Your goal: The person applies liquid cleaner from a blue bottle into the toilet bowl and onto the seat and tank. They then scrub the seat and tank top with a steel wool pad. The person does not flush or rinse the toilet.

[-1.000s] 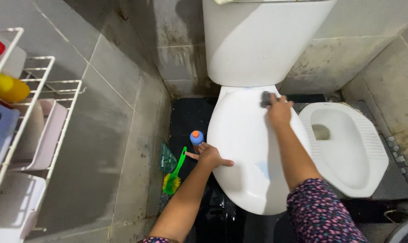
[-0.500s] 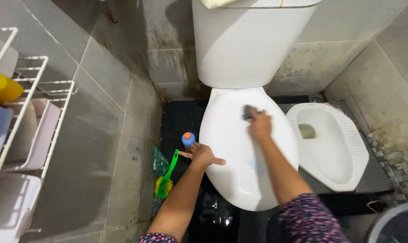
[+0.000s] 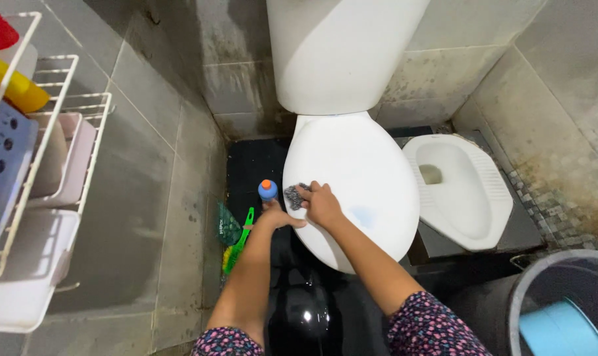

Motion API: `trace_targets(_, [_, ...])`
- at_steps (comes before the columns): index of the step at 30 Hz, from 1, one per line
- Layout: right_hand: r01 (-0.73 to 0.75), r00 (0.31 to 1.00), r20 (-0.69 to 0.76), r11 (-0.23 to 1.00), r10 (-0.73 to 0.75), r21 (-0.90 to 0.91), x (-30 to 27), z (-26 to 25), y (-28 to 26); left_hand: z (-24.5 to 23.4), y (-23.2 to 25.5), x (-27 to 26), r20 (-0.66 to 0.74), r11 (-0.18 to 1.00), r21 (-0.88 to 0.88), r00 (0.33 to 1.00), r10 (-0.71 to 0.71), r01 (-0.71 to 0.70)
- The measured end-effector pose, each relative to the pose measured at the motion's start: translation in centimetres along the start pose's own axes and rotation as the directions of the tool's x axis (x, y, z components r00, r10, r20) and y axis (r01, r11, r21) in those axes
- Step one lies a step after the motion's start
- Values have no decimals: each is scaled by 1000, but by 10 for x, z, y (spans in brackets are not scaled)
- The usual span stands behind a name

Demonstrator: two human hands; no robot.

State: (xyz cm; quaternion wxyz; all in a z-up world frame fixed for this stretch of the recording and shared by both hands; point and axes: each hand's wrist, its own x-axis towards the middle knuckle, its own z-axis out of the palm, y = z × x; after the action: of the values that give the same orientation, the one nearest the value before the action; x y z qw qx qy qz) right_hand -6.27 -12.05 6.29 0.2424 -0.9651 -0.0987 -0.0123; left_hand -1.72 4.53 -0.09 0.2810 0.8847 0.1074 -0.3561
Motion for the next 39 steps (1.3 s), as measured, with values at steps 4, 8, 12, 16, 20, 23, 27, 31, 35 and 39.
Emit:
trace_targets(4, [-102,995,-25,994,101,-35,-9,-11,62,-19,-8,-20,-55,993,96,997,-62,67])
trace_targets(8, [-293,946,-164,954,280,-63,-38,-43,148,-18,1,-34,-85,996,93,996,-4,12])
trace_targets(12, [-463,870,-218,885,443,-51,-68,-74,186,-13,25,-60,-93,988,131,991,96,-83])
trace_targets(16, [-591,782,-179,802,596,88,-86,-80,186,-15,32,-68,-44,982,157,993,112,-104])
trace_targets(20, [-594,787,-176,803,591,39,-90,-71,168,-20,30,-61,-48,984,138,992,121,-113])
trace_targets(23, [-550,827,-141,835,544,-3,-79,-53,129,-21,28,-52,-25,984,145,994,109,-104])
trace_targets(27, [-442,889,-141,897,436,-19,-53,-14,68,-22,20,-41,-11,986,128,994,113,-110])
trace_targets(31, [-382,918,-122,924,377,-26,-25,14,22,-27,18,-44,-23,990,81,993,118,-116])
trace_targets(35, [-250,961,-124,968,246,-16,-12,30,-15,-3,-19,39,-119,977,92,972,202,-192])
trace_targets(39, [-63,992,-115,992,50,-113,-13,53,-39,38,-85,191,-283,923,181,881,380,-340])
